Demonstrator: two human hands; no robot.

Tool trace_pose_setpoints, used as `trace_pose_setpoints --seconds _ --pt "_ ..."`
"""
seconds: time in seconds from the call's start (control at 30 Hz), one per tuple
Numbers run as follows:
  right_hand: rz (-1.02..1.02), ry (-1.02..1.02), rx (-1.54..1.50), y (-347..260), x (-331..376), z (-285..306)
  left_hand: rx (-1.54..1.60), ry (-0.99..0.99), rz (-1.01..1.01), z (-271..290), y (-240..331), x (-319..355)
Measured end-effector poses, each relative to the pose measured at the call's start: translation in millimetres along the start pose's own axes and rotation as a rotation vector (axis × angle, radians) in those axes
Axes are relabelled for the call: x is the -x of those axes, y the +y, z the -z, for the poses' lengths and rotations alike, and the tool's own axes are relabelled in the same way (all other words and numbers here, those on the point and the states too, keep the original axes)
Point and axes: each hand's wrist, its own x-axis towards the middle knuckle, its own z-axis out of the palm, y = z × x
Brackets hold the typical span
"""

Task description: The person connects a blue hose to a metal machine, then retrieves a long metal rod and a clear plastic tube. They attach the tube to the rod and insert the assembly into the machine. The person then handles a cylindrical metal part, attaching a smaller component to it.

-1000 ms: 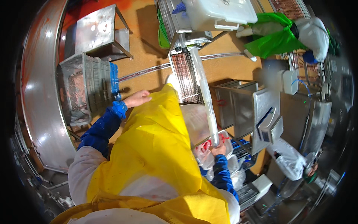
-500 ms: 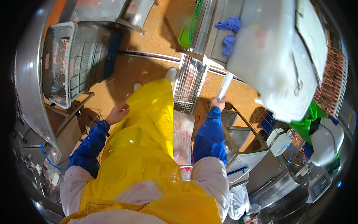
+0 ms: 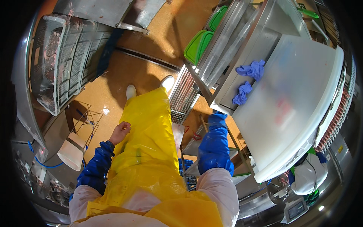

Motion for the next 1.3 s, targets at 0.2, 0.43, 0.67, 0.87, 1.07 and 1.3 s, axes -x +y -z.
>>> trace_pose_setpoints --seconds 0.2,0.43,0.67,0.87,1.07,1.3 --pt "0.141 -0.043 0.180 -123.0 -72.8 -39.8 0.023 0.027 -0.041 22.0 35.8 6.7" --pt "-0.257 -0.132 -0.041 -74.9 -47.1 -40.6 -0.170 0.020 -0.163 82.2 55.7 33.5" --pt "-0.633 -0.048 -0.659 -47.6 309.8 47.2 -0.265 -0.038 -0.455 110.6 116.0 61.2" --pt "-0.724 -0.172 -0.237 -60.8 658.0 138.3 -0.396 -0.260 -0.719 108.1 126.6 52.2" --pt "-0.513 -0.290 -0.265 -110.6 787.9 145.6 -0.364 -0.535 -0.538 84.1 141.7 98.3" --pt "0.051 -0.617 -0.943 -279.6 564.4 155.1 0.453 -0.928 -0.458 36.9 217.8 177.9"
